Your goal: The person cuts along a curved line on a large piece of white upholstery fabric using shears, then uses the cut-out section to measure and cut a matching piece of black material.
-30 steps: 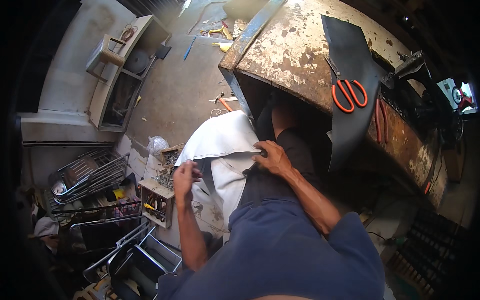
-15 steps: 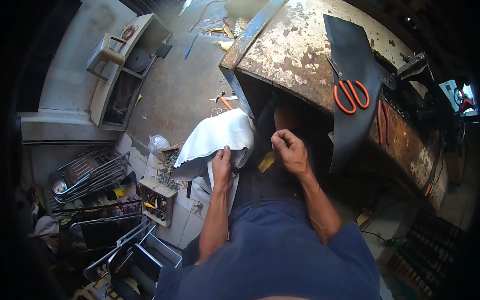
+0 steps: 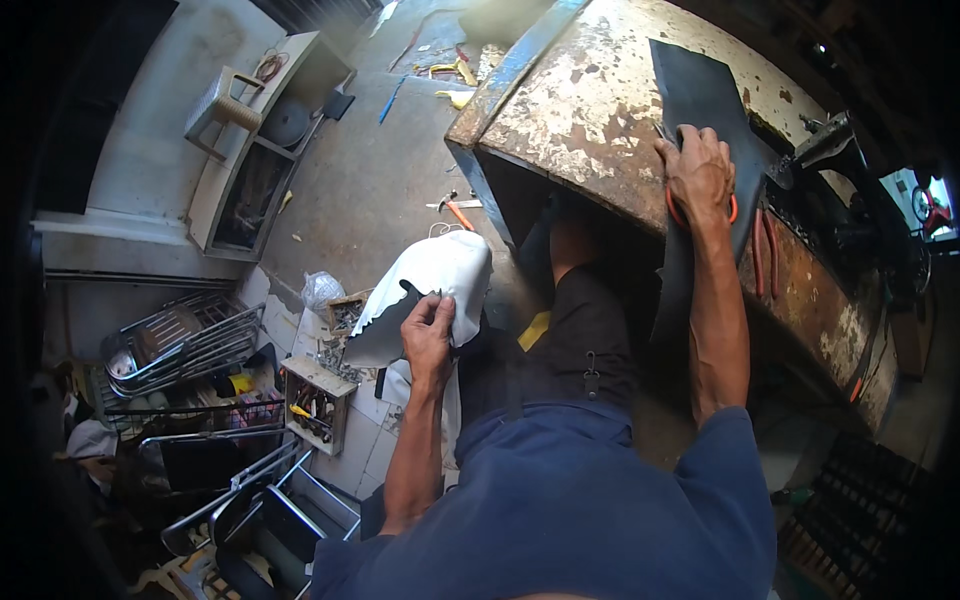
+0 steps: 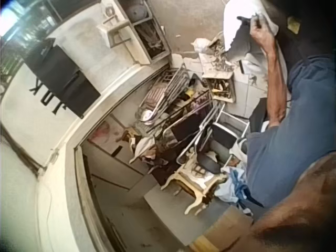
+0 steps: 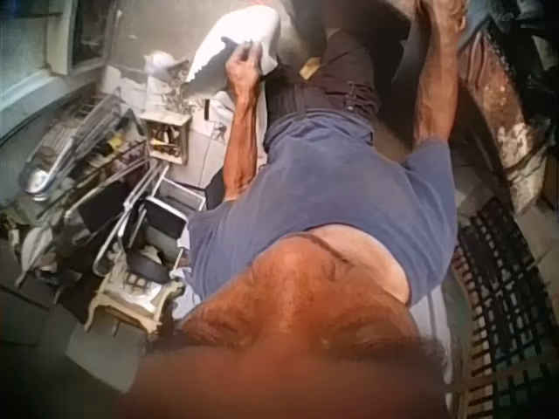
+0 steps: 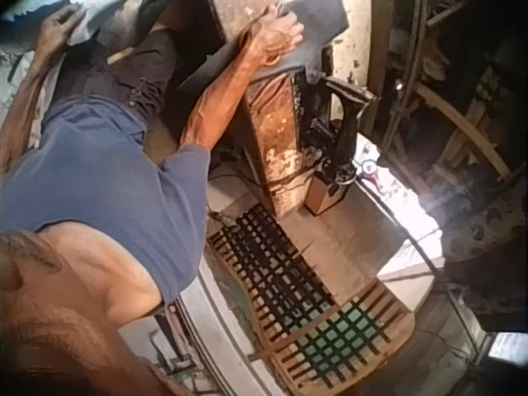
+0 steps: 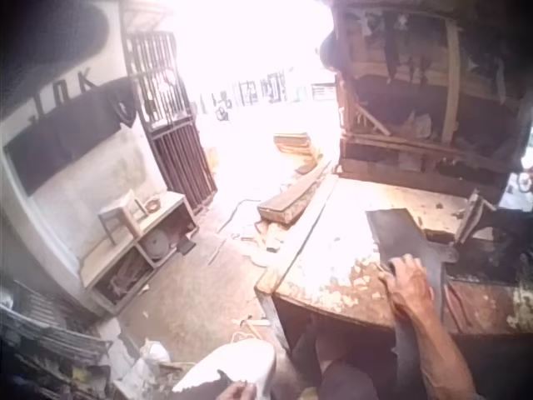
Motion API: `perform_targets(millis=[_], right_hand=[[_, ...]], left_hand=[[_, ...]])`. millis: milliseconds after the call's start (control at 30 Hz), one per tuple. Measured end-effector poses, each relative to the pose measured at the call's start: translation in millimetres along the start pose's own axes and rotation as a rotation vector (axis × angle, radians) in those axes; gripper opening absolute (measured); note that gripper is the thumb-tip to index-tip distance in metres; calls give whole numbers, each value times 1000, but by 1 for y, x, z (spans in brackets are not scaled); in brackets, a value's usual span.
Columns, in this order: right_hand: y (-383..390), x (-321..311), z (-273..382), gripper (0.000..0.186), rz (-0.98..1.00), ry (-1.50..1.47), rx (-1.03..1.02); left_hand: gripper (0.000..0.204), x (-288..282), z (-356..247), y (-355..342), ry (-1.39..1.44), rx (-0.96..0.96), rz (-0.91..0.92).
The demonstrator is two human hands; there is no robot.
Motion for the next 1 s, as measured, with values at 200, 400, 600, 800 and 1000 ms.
perform_targets(millis=[200, 400, 600, 800, 1000], right_hand=[[4, -32, 17, 16, -130, -60, -145], [127, -107, 155, 13, 151, -671, -372], [229, 3, 238, 21, 583, -769, -554], [230, 19, 255, 24, 555, -671, -657], [224, 19, 257, 23, 575, -628, -683]], left_hand=[[18, -18, 28, 19, 442, -223, -18], [19, -47, 48, 29, 509, -287, -66], [15, -24, 40, 26, 494, -355, 9], [17, -28, 40, 20, 460, -289, 58], [16, -27, 38, 21, 450, -265, 31]])
Point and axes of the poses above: each hand's wrist, its own y-axis away from the middle knuckle, its own x-axis out of the palm, z = x × y, the point moved 9 cm from there along -y, towards the middle knuckle, and after that the axes turned 12 degrees about y, right-handed, at the moved point
